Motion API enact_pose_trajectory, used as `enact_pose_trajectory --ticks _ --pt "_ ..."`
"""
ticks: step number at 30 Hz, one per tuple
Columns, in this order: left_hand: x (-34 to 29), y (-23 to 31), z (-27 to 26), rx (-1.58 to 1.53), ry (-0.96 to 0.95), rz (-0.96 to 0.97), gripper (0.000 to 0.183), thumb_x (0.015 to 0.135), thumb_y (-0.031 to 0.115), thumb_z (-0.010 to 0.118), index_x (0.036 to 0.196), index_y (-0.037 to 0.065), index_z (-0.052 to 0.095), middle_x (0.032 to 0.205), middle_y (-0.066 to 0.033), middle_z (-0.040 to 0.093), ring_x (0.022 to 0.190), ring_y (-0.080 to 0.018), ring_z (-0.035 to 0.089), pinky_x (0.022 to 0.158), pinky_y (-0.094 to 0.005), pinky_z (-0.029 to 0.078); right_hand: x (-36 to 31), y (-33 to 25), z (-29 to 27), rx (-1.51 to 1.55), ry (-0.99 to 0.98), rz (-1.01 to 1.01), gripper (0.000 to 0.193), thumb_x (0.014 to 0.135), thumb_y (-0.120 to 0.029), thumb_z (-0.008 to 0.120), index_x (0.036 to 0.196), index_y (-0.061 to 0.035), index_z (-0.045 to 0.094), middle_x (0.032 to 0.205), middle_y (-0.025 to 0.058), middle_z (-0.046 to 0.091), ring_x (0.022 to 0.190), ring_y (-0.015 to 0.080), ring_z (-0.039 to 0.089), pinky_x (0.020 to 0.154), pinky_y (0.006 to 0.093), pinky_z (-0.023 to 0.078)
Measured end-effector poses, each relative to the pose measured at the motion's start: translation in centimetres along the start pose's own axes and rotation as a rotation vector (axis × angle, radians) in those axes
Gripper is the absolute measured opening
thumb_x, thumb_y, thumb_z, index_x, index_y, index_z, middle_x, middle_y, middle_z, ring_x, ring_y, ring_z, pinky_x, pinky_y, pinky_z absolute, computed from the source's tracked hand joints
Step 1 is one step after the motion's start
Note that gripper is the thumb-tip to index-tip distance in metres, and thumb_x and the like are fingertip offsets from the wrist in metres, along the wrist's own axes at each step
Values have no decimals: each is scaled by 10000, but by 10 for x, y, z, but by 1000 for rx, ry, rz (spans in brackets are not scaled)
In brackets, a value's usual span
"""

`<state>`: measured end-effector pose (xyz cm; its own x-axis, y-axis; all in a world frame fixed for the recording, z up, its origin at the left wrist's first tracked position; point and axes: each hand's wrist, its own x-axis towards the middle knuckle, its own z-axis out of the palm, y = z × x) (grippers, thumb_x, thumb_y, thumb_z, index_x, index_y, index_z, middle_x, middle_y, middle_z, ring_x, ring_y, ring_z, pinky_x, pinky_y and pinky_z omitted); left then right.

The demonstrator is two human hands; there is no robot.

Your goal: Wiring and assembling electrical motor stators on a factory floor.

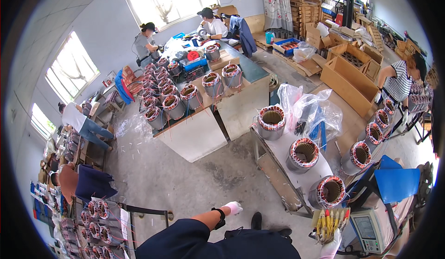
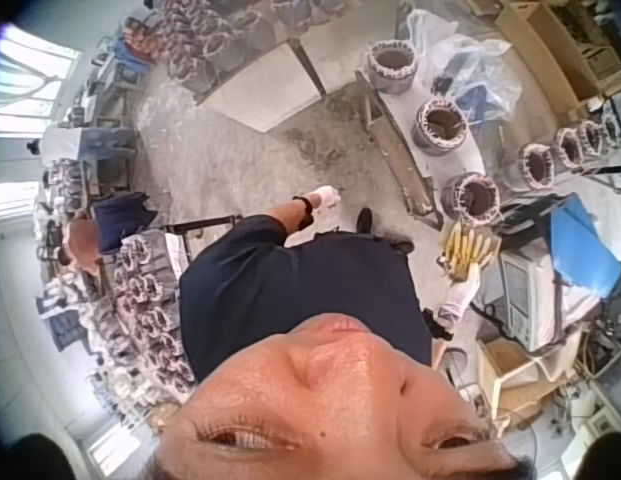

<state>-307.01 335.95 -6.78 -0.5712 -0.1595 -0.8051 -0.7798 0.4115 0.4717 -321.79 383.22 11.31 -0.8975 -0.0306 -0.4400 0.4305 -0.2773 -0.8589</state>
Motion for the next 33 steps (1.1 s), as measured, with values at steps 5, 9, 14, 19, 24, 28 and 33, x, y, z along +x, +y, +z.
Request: enact_pose_trajectory --ticks 5,9,14,19,24,28,33 --pt "5 -6 2 -7 10 7 355 931 311 543 1011 13 719 893 -114 731 830 -254 708 801 -392 532 -2 -5 4 -6 -17 17 371 1040 -265 493 1257 14 606 1084 104 699 857 218 679 709 338 541" --pt "5 -5 3 17 18 23 365 933 325 550 1007 8 715 891 -121 728 821 -251 707 799 -395 533 -4 -7 4 -23 -42 12 367 1040 -265 492 1248 12 613 1076 98 699 844 212 676 693 332 535" --pt "13 15 5 3 -10 228 335 959 292 537 1037 9 698 893 -115 729 801 -285 707 794 -386 544 -8 -11 17 -10 29 11 368 1040 -257 491 1251 18 613 1089 99 691 857 206 661 704 319 520" --pt "27 106 16 433 -43 851 382 971 364 586 1182 52 645 1209 -181 659 1031 -337 652 861 -396 538 -9 -10 22 -25 35 1 360 1044 -238 487 1234 40 614 1080 87 684 855 194 645 722 341 518" --pt "-30 238 59 -165 -451 929 560 983 516 571 1296 54 606 1162 -117 670 1021 -233 650 873 -383 528 -8 2 23 68 -169 -112 420 1051 -290 497 1291 50 555 1190 112 654 989 195 665 902 349 525" --pt "-75 285 74 -359 -752 732 606 991 561 545 1348 71 571 1176 -59 661 1045 -158 618 902 -364 511 -9 5 28 -46 -130 -148 403 1048 -287 515 1195 76 610 1105 89 673 955 156 650 860 323 516" --pt "-76 302 111 -803 -702 461 464 1001 373 618 1371 97 566 1257 0 641 1108 -120 586 948 -341 488 -28 -6 44 -334 -17 -185 387 1031 -176 546 1348 45 552 1203 67 650 1011 133 595 908 313 493"
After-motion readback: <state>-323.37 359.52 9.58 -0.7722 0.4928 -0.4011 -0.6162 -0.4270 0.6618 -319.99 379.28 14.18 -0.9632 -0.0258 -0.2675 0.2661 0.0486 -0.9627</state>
